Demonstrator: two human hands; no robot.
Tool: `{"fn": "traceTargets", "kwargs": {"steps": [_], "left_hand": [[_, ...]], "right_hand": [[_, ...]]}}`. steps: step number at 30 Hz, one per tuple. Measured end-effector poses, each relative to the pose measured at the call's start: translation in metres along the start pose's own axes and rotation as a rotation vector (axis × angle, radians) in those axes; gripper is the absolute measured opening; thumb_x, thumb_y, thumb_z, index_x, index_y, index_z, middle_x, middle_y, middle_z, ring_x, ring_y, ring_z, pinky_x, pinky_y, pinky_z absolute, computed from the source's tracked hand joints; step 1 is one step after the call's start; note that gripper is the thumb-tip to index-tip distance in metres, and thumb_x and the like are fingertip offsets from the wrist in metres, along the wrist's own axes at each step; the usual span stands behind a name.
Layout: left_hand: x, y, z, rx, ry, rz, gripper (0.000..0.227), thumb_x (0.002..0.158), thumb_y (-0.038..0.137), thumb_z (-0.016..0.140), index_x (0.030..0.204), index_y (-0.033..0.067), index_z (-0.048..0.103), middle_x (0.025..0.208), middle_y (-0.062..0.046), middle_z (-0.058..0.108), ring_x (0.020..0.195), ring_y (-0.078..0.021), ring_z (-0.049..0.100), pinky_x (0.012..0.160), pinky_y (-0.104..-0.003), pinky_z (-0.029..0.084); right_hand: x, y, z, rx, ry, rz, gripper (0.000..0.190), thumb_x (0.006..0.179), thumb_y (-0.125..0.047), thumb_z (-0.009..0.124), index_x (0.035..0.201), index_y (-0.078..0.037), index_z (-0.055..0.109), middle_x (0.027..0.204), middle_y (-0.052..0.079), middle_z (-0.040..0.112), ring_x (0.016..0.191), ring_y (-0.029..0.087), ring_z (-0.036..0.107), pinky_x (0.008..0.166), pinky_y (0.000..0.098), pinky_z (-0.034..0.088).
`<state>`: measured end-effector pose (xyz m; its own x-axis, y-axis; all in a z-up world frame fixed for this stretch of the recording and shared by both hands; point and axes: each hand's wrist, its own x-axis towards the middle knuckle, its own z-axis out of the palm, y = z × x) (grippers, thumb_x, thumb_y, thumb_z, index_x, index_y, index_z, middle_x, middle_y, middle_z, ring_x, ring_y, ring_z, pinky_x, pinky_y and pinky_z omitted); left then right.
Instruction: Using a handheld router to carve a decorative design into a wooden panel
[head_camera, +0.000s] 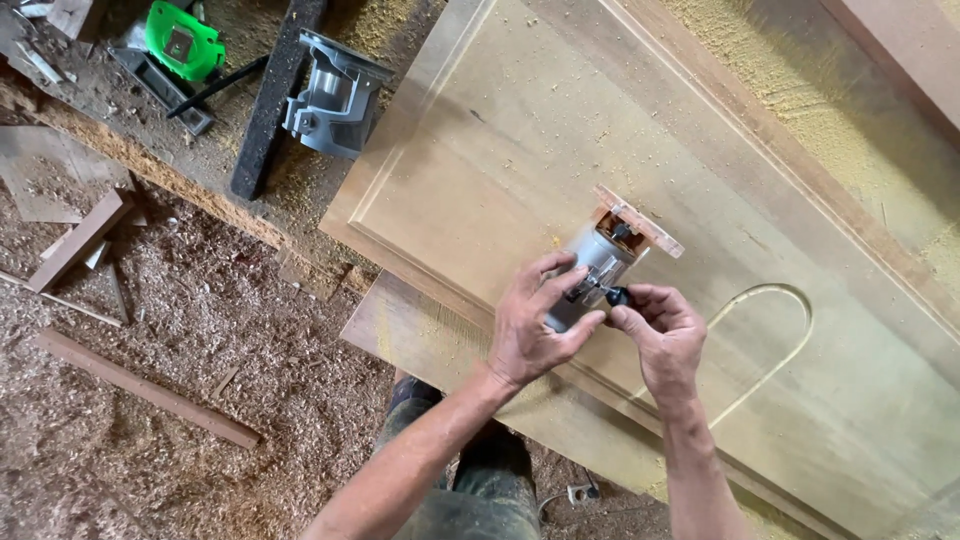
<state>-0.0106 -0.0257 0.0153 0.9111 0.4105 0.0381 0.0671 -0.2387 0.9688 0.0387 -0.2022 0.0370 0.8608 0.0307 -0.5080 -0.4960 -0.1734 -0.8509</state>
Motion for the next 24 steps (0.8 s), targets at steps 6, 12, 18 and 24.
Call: {"fn": "traceTargets", "kwargs": {"steps": [6,12,18,24], "left_hand": [[-0.006,0.005,0.01,0.111,0.057,-0.023,0.04,0.088,0.03,0.081,0.125,0.0231,0.068,0.141,-0.012,0.059,0.124,-0.0326,0.063,0.102,-0.048,0.054],[-0.012,-0.007,0.021,0.165,0.123,0.008,0.035,0.083,0.029,0.083,0.117,0.0261,0.074,0.134,-0.006,0.066,0.117,-0.0296,0.07,0.099,-0.049,0.056],[-0.017,-0.017,0.029,0.217,0.135,0.001,0.038,0.082,0.03,0.082,0.119,0.0273,0.073,0.134,-0.008,0.067,0.117,-0.0299,0.07,0.099,-0.053,0.054],[-0.015,-0.009,0.023,0.257,0.113,-0.015,0.037,0.082,0.032,0.082,0.117,0.0279,0.073,0.135,-0.005,0.067,0.118,-0.0266,0.069,0.105,-0.054,0.049]], "right_hand": [[-0.007,-0.014,0.005,-0.132,-0.053,-0.071,0.024,0.09,0.001,0.077,0.113,0.005,0.071,0.084,0.017,0.072,0.078,0.02,0.073,0.076,0.0377,0.065],[0.006,0.0,0.004,0.037,-0.01,0.118,0.018,0.096,-0.003,0.071,0.113,0.002,0.069,0.078,0.018,0.071,0.063,0.021,0.072,0.06,0.0343,0.066],[-0.003,-0.003,-0.004,-0.003,-0.038,0.033,0.035,0.086,0.004,0.077,0.12,0.004,0.066,0.095,0.018,0.074,0.078,0.019,0.073,0.071,0.0333,0.065],[0.002,-0.005,0.0,-0.149,-0.073,0.018,0.012,0.097,-0.007,0.072,0.103,0.003,0.076,0.078,0.017,0.074,0.063,0.019,0.072,0.06,0.0335,0.065]]}}
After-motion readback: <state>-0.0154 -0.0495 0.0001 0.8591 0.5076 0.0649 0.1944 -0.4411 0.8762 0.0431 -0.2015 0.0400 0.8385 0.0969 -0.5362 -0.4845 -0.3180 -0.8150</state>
